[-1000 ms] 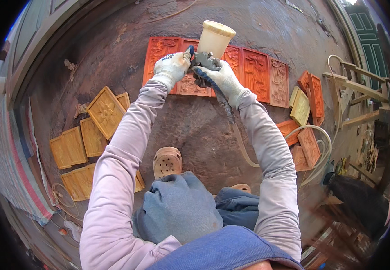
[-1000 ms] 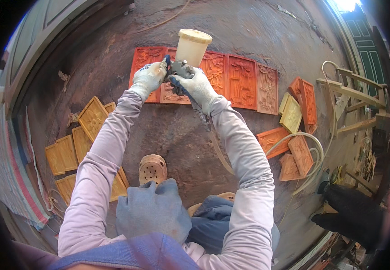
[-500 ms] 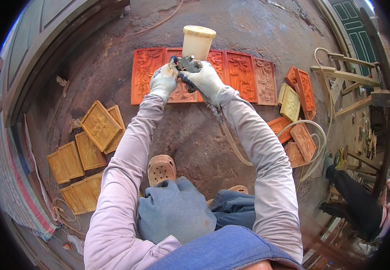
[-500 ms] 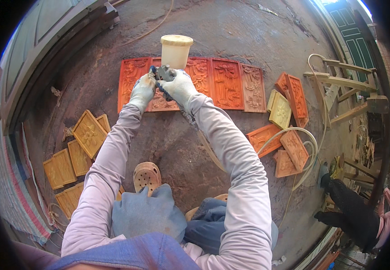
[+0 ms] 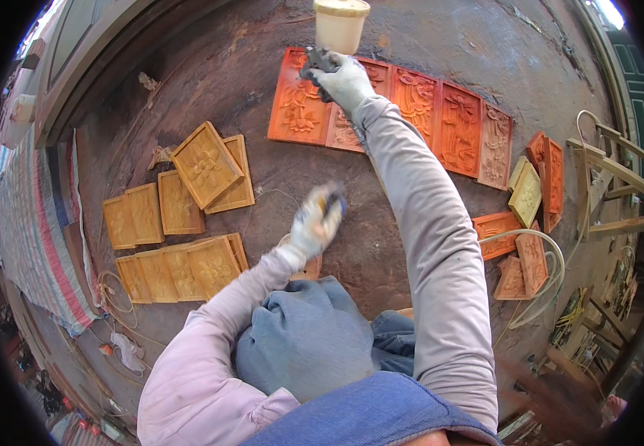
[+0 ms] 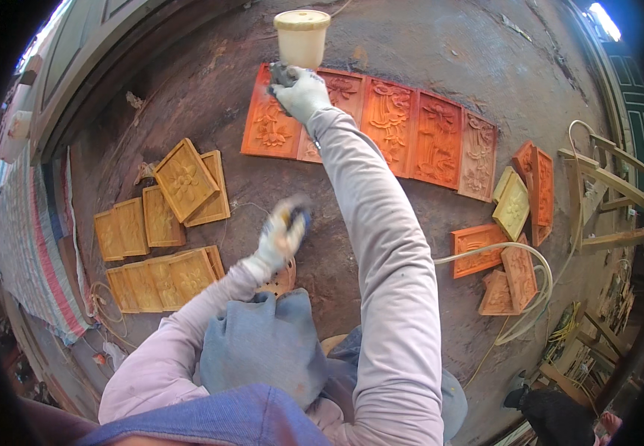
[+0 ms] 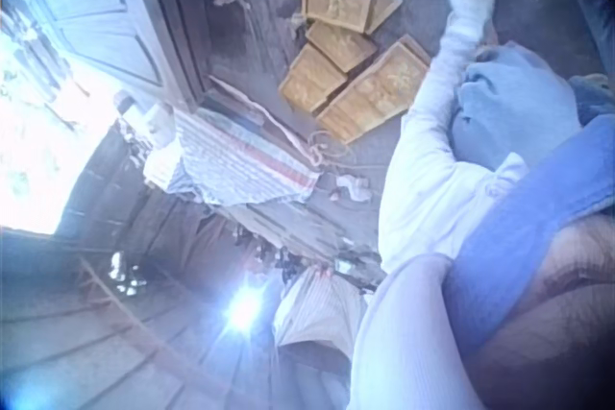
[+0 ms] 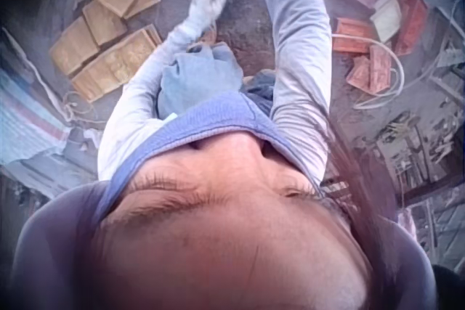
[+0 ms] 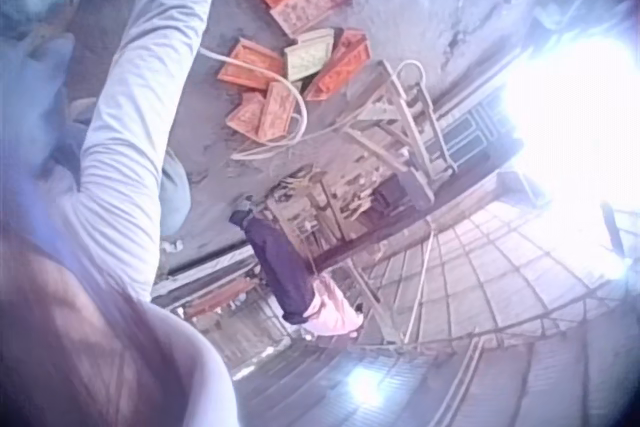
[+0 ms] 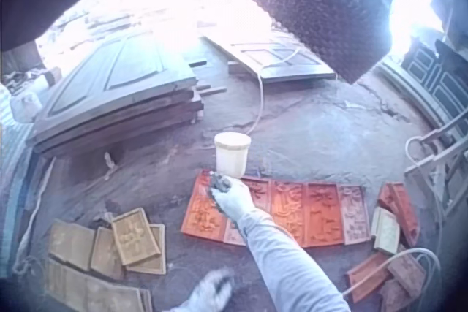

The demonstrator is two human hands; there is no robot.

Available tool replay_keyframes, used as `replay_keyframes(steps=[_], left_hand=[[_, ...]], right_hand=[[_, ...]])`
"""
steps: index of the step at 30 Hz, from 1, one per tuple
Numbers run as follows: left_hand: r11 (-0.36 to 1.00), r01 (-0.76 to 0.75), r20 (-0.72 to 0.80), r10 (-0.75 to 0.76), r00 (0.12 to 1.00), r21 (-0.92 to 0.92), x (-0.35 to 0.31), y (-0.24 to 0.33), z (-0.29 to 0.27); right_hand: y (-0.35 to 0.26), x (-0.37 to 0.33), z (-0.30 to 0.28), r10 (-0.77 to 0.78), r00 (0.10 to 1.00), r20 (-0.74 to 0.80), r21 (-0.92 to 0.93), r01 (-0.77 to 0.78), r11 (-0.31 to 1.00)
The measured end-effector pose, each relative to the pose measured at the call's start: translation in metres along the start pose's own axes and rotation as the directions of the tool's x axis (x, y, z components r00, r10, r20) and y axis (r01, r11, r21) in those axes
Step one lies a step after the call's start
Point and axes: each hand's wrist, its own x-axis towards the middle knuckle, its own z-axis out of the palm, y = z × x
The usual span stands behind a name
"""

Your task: The person arranges several carved wooden panels on the floor, then uses a spray gun to apply a clear or light-colored finish to them. After spraying, the person repositions the panels and continues spraying additional panels.

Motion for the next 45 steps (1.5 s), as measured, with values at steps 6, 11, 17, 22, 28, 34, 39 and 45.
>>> replay_keyframes(steps=[6,11,17,22,28,34,39,45], left_hand=[[0.918,-0.294,0.505,0.127,0.854,0.266,-0.062,-0.012,-0.015],[0.908,-0.224,0.443,0.049,0.895,0.353,-0.058,-0.014,-0.002],[0.900,-0.257,0.443,0.082,0.893,0.352,-0.060,-0.015,-0.004],[0.890,-0.271,0.414,0.104,0.904,0.368,-0.062,-0.016,-0.006],[0.884,-0.320,0.383,0.180,0.906,0.341,-0.058,-0.016,0.001],[0.906,-0.267,0.426,0.110,0.898,0.328,-0.059,-0.012,-0.003],[0.899,-0.270,0.442,0.099,0.891,0.343,-0.058,-0.010,-0.005],[0.891,-0.282,0.436,0.109,0.893,0.355,-0.062,-0.016,-0.004]], right_hand=[[-0.010,-0.044,-0.085,0.243,0.970,-0.018,0.146,-0.238,0.960],[0.029,-0.089,-0.192,0.340,0.916,-0.214,0.060,-0.335,0.940],[0.100,-0.120,-0.317,0.303,0.813,-0.497,-0.221,-0.456,0.862],[0.126,-0.141,-0.367,0.333,0.719,-0.611,-0.369,-0.630,0.683],[0.143,-0.159,-0.368,0.277,0.734,-0.619,-0.435,-0.615,0.658],[0.066,-0.135,-0.260,0.423,0.871,-0.252,0.055,-0.423,0.904],[0.008,-0.104,-0.167,0.307,0.951,0.020,0.284,-0.300,0.911],[-0.037,-0.067,-0.055,0.215,0.961,0.177,0.330,-0.264,0.906]])
